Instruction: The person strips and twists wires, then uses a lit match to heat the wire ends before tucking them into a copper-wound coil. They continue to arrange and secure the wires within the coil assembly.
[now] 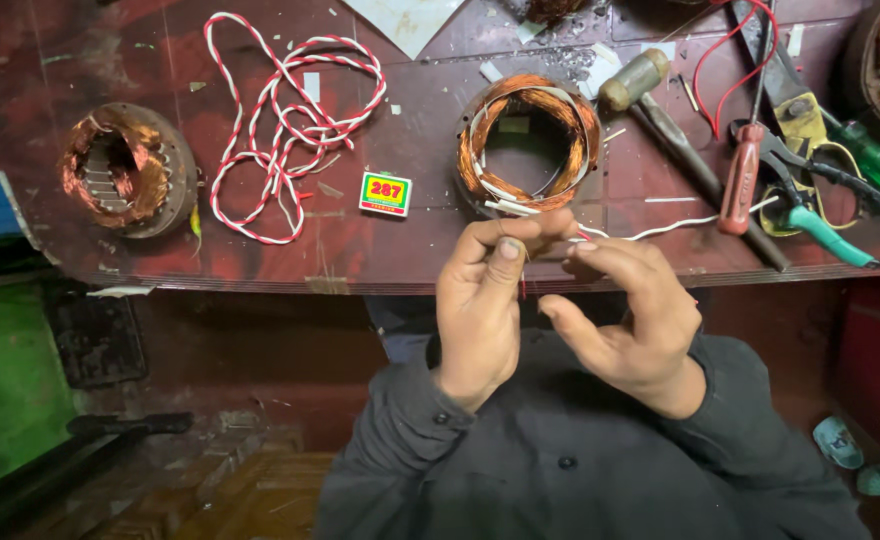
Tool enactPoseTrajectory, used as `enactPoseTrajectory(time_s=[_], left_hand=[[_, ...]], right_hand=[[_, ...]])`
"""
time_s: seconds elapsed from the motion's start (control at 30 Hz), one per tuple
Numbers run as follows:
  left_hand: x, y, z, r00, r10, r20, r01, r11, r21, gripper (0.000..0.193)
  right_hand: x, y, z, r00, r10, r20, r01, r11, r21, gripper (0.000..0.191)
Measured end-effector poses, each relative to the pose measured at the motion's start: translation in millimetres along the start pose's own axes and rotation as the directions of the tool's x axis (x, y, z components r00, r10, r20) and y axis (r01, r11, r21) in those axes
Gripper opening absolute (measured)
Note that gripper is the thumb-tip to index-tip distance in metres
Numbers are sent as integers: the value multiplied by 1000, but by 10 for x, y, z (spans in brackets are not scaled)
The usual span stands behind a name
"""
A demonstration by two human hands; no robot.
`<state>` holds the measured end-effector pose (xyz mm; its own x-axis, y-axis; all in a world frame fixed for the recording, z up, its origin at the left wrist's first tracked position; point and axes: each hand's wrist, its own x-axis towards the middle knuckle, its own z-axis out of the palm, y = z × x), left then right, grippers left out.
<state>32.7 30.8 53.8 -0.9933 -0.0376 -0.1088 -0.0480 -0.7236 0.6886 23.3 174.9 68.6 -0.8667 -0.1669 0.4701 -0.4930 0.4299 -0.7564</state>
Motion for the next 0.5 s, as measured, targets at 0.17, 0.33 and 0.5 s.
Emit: enactPoseTrajectory(time_s=[0.17, 0.33, 0.5], left_hand=[[-19, -16, 2, 1000, 23, -5, -23, 1000, -12, 17], [-33, 6, -14, 1000, 0, -28, 0, 1000, 12, 19], [204, 309, -177, 989, 144, 14, -145, 982, 118, 19]], right_hand=[[1, -46, 4, 993, -94, 73, 93, 995, 22, 49], [67, -122, 0, 992, -59, 111, 54, 998, 44, 25], [450, -144, -365, 966, -157, 205, 183, 977, -113, 17]])
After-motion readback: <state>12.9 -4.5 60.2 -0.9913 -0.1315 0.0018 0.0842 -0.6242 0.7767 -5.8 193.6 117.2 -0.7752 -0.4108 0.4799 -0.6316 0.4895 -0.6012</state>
